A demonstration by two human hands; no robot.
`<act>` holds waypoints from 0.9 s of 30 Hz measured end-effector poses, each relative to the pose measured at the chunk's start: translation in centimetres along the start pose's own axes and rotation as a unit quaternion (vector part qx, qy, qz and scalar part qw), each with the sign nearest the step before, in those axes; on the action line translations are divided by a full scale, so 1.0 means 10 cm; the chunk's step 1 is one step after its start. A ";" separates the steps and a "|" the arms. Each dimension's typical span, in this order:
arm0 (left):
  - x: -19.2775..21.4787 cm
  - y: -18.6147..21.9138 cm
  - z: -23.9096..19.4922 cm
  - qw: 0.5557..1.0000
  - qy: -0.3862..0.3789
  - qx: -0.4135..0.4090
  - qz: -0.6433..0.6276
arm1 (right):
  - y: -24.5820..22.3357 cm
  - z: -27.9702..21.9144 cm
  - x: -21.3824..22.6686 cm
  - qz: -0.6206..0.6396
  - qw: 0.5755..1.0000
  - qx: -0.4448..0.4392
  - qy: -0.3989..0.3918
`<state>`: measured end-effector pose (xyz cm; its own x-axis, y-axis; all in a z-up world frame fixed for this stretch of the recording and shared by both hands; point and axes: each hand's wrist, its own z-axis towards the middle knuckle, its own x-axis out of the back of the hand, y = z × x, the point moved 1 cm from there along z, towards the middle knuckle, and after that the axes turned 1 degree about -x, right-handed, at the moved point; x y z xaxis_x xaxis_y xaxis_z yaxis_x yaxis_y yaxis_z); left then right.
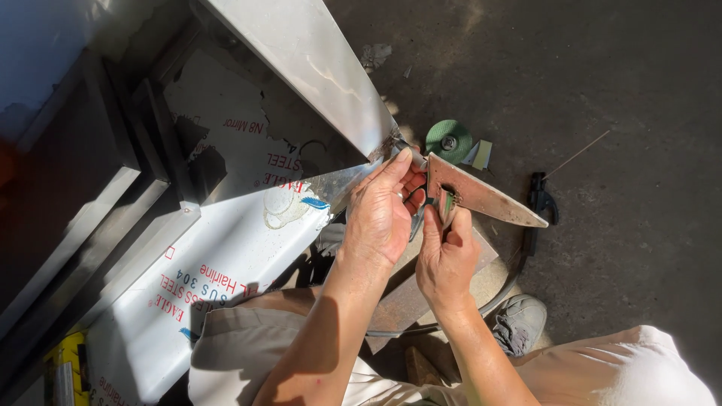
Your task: The person welds a joint on a metal frame and then uses an angle grinder to smooth the weld.
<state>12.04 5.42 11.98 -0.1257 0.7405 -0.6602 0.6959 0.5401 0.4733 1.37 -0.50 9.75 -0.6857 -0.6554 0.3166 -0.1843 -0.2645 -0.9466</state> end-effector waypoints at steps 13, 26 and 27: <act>-0.11 0.06 -0.07 0.999 0.024 -0.013 0.028 | -0.03 0.01 0.03 0.102 0.993 -0.056 -0.011; -0.12 0.11 -0.09 0.999 0.036 0.006 0.019 | 0.08 -0.07 -0.04 0.043 0.998 0.048 0.002; -0.14 0.13 -0.10 0.999 0.035 0.007 0.019 | 0.03 -0.06 -0.04 0.017 0.998 0.061 0.017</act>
